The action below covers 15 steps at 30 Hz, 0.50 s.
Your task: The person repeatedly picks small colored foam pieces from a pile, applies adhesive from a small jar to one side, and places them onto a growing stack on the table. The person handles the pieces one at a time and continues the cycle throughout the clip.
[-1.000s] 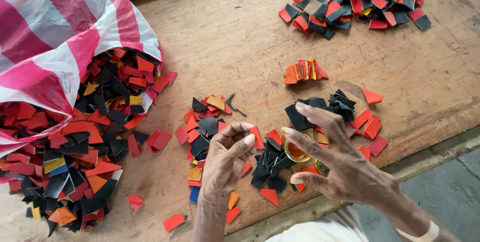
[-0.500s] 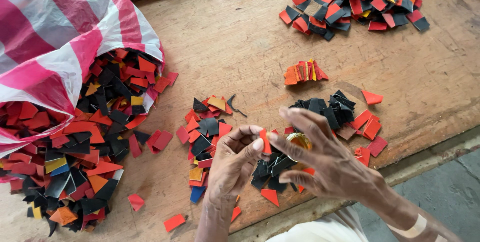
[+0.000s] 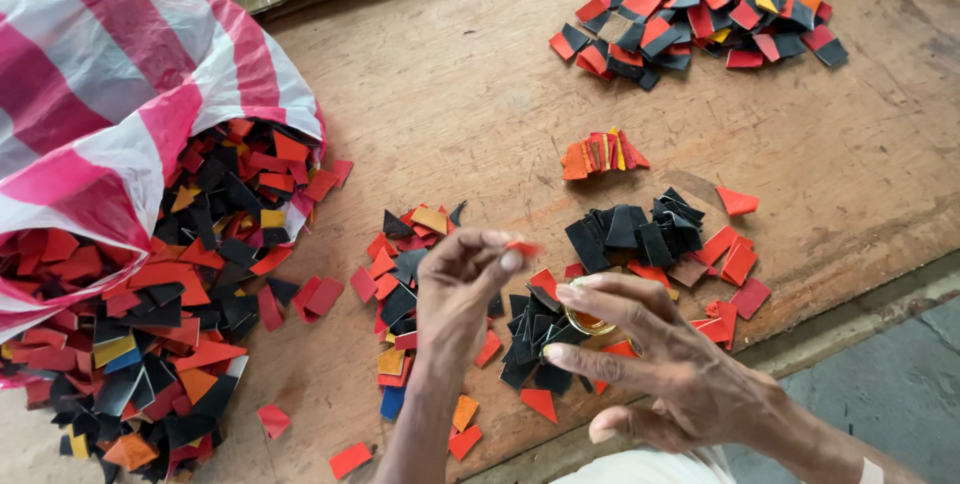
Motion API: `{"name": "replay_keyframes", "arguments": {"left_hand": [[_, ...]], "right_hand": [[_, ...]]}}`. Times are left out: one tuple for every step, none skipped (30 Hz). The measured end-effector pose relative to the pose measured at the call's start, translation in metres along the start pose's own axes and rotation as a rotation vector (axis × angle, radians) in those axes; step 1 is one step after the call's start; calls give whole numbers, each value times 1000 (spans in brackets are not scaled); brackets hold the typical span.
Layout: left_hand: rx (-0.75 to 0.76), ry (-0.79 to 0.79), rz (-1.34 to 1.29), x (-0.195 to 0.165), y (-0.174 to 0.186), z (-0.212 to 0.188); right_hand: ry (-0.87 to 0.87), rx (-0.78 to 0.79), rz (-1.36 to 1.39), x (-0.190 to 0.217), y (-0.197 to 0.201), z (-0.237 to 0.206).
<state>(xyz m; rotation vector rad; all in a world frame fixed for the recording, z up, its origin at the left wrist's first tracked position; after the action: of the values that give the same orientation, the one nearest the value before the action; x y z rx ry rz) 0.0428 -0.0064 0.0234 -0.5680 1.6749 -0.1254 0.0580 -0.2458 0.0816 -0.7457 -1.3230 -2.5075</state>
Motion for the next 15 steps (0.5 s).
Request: {"name": "replay_keyframes", "arguments": {"left_hand": [[-63, -57, 187, 1, -2, 11], [-32, -150, 244, 3, -7, 23], [0, -249, 300, 6, -14, 36], [31, -348, 355, 9, -19, 48], [48, -396, 477, 11, -23, 59], [66, -444, 599, 13, -26, 71], [84, -490, 721, 16, -30, 80], [113, -500, 702, 20, -33, 87], [143, -514, 683, 23, -37, 97], [172, -531, 663, 26, -39, 106], [173, -538, 684, 29, -40, 112], [175, -544, 703, 32, -40, 117], [176, -549, 723, 36, -41, 122], [170, -570, 754, 39, -41, 125], [164, -589, 786, 43, -40, 127]], "right_hand": [[-29, -18, 6, -1, 1, -2], [-56, -37, 11, -2, 2, -4], [-80, -56, 13, -4, 3, -5], [-85, -45, 6, -6, 5, -7], [-92, -35, 1, -8, 7, -8], [-101, -26, -4, -9, 8, -9], [-103, -20, -2, -11, 10, -11], [-107, -15, 0, -13, 12, -12], [-107, -12, -1, -15, 14, -14], [-116, -8, -14, -19, 16, -15], [-128, -3, -25, -21, 17, -17], [-142, 1, -36, -24, 18, -19], [-153, -6, -31, -26, 20, -20], [-165, -12, -22, -29, 20, -22], [-176, -18, -12, -31, 21, -24]]}}
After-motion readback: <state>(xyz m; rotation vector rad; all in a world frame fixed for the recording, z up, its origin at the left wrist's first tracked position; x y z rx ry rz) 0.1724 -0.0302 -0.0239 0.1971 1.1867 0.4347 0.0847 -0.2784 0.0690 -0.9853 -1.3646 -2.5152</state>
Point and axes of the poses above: each hand's wrist, its own z-axis towards the middle knuckle, its own y-axis out of the back of the hand, x = y × z, the point moved 1 cm from there along z, towards the middle knuckle, and after that the axes turned 3 degrees about y, right-handed, at the moved point
